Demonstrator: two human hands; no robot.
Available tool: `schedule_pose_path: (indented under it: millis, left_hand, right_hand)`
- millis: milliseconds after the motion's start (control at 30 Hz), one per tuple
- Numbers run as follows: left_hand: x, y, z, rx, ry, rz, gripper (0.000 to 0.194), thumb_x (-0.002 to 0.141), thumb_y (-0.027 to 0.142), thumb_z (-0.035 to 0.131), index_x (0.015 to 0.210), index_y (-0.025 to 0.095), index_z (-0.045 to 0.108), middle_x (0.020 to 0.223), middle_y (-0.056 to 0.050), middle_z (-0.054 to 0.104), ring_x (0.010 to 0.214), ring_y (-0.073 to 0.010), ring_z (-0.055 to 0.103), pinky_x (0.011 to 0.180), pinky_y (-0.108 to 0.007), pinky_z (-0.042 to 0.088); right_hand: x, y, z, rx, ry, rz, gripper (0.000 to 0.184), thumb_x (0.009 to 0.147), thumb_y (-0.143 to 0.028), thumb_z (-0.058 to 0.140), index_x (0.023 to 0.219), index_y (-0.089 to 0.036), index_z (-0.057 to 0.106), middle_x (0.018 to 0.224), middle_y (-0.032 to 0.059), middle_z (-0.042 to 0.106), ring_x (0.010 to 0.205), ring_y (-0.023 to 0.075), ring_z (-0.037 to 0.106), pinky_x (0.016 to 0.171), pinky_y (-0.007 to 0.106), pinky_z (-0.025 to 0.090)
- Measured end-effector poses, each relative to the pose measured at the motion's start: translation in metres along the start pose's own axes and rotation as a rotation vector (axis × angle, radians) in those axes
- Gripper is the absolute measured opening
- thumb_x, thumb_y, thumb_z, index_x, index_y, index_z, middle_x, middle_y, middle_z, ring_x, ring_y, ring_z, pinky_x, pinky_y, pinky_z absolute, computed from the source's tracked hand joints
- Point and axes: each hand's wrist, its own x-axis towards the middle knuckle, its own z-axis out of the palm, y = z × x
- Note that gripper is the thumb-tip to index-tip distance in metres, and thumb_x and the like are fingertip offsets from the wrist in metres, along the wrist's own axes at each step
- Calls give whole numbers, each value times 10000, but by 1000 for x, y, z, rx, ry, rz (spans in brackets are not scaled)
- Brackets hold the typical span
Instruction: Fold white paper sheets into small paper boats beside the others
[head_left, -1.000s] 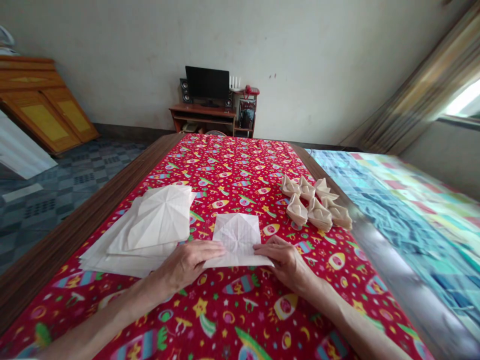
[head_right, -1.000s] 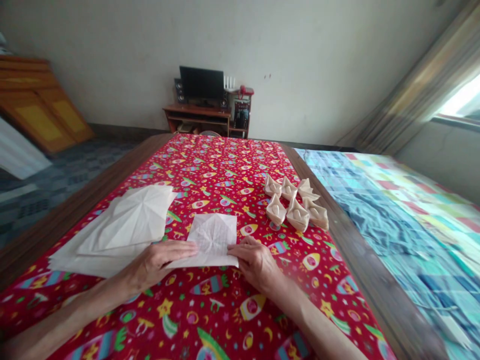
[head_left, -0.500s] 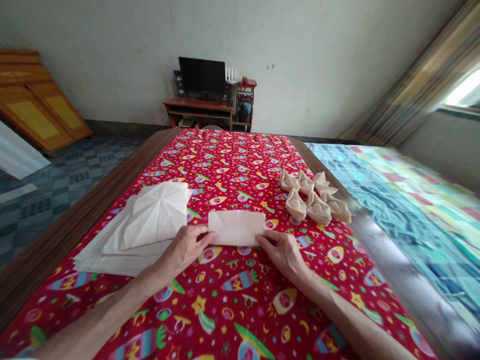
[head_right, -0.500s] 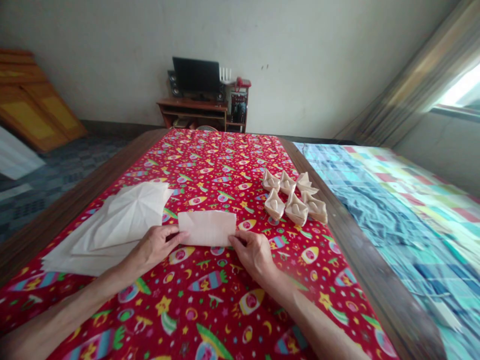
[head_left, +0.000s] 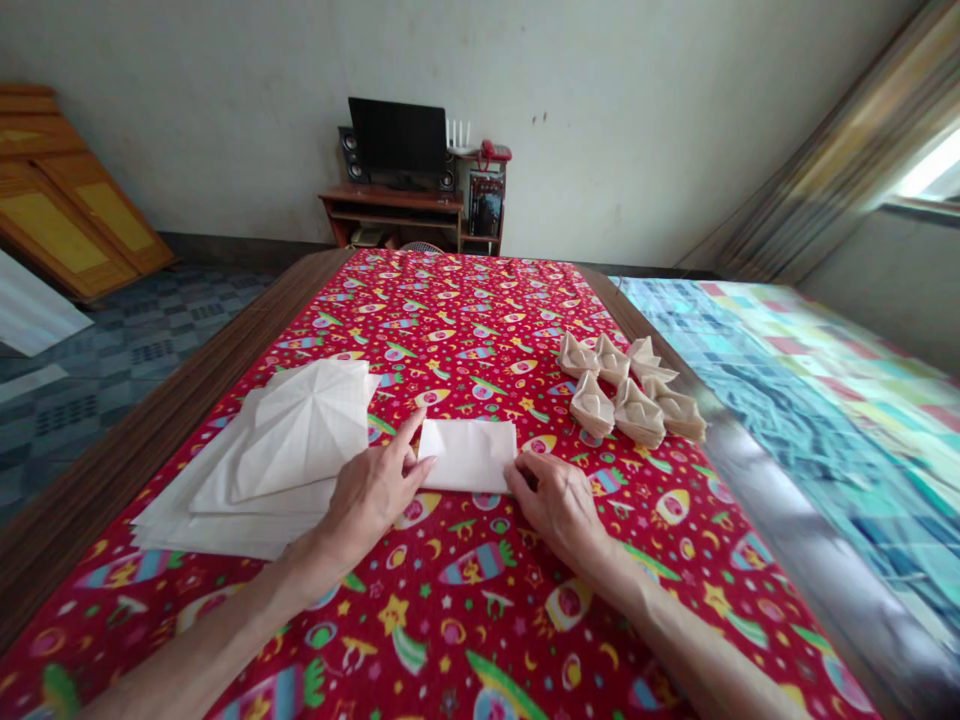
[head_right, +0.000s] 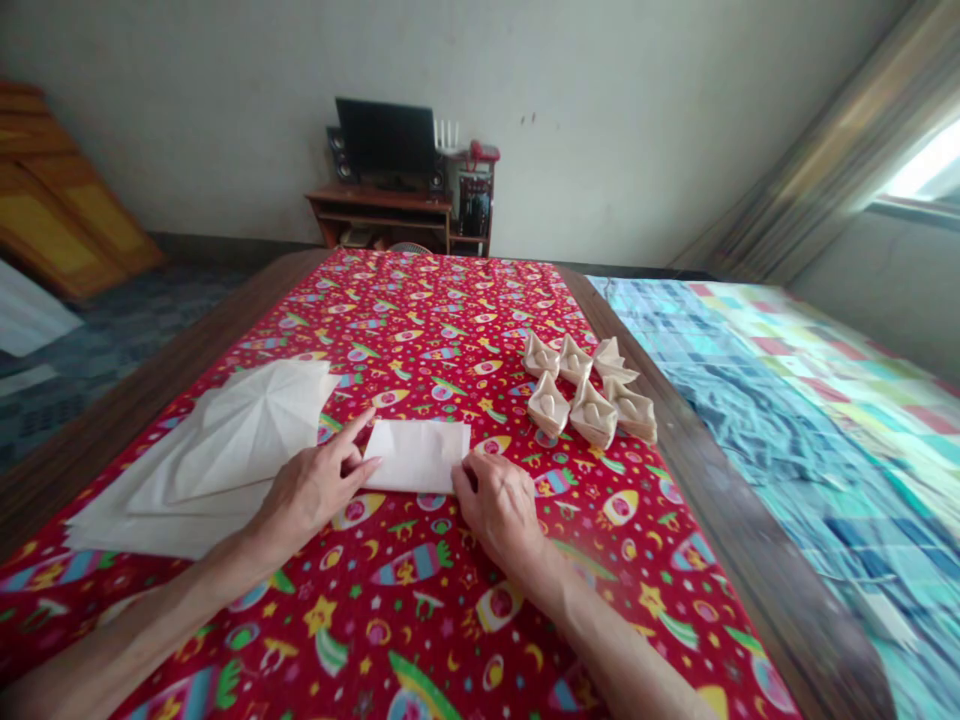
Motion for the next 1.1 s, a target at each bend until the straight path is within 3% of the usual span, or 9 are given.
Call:
schedule_pose_path:
  millis: [133,300,400,500,700,1100]
  left_hand:
    - [-1,2,3,175,46,108,327,899,312,486,1219,268,538,728,10,672,628,-153,614,520,-227,358]
    - [0,6,4,245,159,332,225,904,251,463,1055,193,619,957,-71,636,903,-208,600,802,-323,472]
    - [-4,15,6,193,159,480,283,922,215,417,1140,154,587,1243,-113,561,1177,-252,497,1033,-452,366]
    - [-11,24,13,110,54,597,347,948,227,382,1258,146,513,1362,-100,495,1298,-235,402,1116,-465,284]
    - [-19,27,22,63,-27,607,442,953,251,381,1378,128,381,1438,-107,404,1350,-231,334,1117,-431,320]
    - [-18,24,25,54,-59,616,449,959,243,361,1401,168,351,1461,-99,366,1369,-235,295,1121,-458,300]
  right_hand:
    - [0,0,1,-6,8,-10,241,864,-243,493,629,-192,516,575,-19,537,518,91,464,539,209,289]
    - [-1,-1,1,-10,14,9,229,856,-241,493,633,-193,516,582,-15,547,512,92,469,540,210,293]
    - [0,-2,1,-11,16,10,239,857,-244,490,624,-194,513,571,-19,539,506,90,463,535,207,291]
    - [1,-1,2,-9,12,15,254,856,-243,486,608,-195,509,555,-22,530,493,88,453,526,203,290]
    - [1,2,4,-11,20,4,254,864,-264,483,622,-195,516,556,-26,523,480,86,434,518,208,280]
    - [2,3,6,-18,28,8,252,855,-267,485,616,-197,524,536,-28,516,475,89,436,515,214,274]
